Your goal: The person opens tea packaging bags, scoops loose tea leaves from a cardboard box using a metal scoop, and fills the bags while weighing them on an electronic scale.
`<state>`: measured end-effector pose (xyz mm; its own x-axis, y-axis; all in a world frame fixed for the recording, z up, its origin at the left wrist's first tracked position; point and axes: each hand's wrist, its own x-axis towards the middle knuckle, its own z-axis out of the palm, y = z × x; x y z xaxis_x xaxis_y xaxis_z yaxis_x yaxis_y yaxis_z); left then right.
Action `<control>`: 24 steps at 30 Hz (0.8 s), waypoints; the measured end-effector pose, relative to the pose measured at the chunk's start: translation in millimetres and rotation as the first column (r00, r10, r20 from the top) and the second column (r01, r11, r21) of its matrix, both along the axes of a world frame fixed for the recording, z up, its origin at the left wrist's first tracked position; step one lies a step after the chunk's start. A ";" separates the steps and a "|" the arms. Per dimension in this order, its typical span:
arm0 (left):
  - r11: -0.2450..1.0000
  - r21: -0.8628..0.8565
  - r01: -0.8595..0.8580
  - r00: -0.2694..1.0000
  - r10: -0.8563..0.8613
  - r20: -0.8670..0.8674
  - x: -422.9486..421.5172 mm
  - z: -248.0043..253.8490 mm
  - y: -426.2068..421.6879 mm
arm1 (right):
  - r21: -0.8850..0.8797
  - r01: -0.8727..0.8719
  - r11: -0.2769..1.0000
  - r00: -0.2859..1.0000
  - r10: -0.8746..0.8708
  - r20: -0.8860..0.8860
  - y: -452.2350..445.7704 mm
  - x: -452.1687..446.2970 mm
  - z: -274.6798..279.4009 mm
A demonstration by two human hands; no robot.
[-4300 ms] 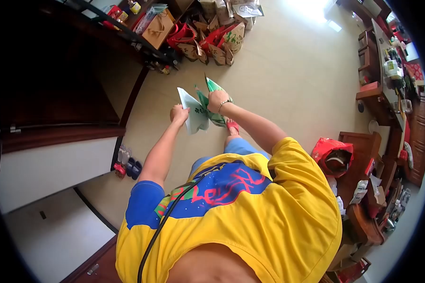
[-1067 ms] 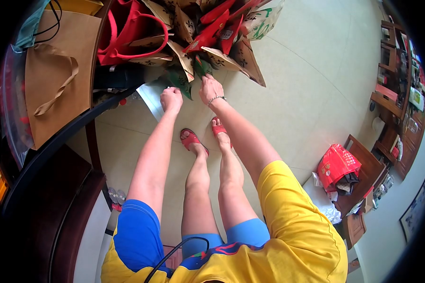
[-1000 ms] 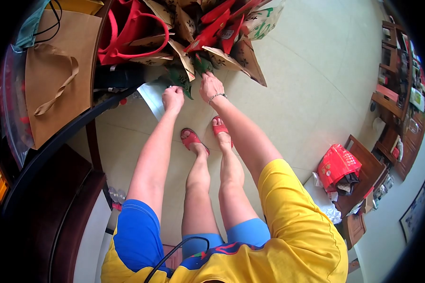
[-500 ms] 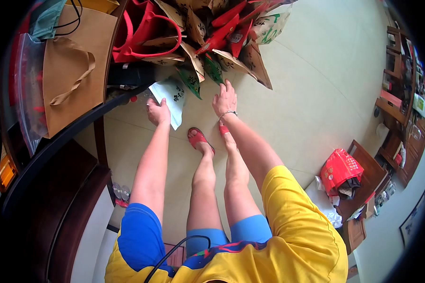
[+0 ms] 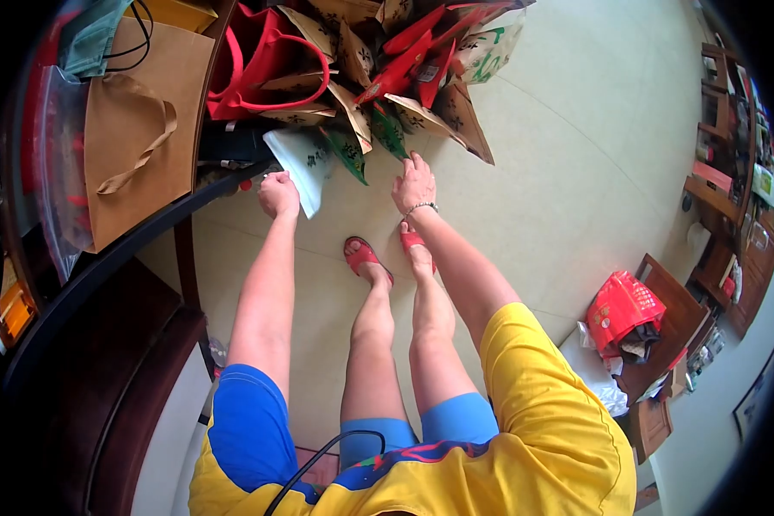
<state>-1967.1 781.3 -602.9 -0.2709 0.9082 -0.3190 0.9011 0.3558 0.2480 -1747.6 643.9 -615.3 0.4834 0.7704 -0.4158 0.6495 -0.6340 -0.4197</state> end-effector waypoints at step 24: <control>0.686 -0.256 0.682 0.731 -0.626 0.270 109.7 227.8 -78.4 | -0.263 0.157 0.952 0.987 -0.162 0.004 -116.5 92.5 261.8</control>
